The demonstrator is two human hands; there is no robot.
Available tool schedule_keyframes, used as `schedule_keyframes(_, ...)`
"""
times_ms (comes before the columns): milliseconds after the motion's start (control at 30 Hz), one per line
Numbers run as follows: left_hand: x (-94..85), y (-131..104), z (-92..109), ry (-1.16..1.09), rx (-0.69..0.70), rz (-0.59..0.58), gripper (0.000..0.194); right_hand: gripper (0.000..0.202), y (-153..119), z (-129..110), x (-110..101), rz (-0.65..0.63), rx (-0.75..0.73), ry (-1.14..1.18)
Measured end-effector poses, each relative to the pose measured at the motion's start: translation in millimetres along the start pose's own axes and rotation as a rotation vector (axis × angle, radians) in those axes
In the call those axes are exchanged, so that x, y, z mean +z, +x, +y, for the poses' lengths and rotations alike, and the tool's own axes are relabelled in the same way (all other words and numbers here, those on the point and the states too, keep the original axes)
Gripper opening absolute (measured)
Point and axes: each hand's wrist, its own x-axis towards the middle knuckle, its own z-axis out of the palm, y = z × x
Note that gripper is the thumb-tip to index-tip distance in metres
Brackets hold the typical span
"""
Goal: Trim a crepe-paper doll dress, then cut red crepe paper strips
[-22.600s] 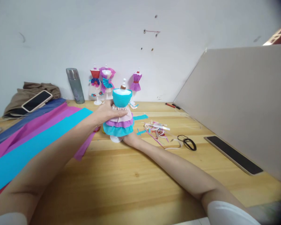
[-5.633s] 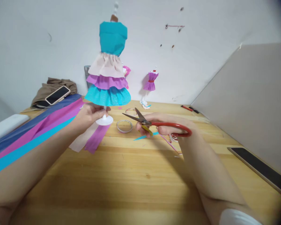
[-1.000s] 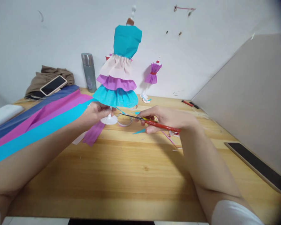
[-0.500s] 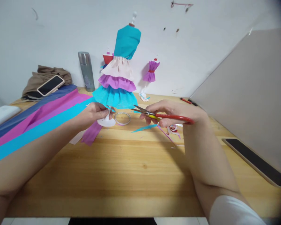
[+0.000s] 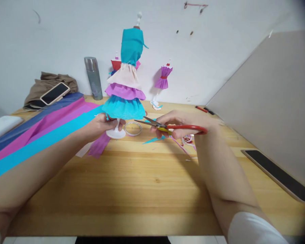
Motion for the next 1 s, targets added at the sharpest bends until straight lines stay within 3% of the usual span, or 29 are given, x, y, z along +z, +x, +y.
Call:
schedule_keyframes(167,5.4,1.1,-2.6,-0.103,-0.015,-0.005,0.038,0.07,8.5,-0.5,7.0,-0.022,0.01,-0.009)
schedule_keyframes(500,8.2,1.7,-1.9,-0.097,-0.025,-0.016,0.037,0.072,12.9,2.7,10.5,-0.025,-0.039,0.033)
schedule_keyframes(667,11.5,1.5,-3.5,-0.257,-0.09,-0.035,0.049,0.074,16.4,3.0,12.9,-0.027,-0.045,0.07)
schedule_keyframes(1000,9.4,1.7,-13.6,-0.464,-0.112,-0.02,0.049,0.075,11.7,9.8,11.5,0.015,-0.068,0.109)
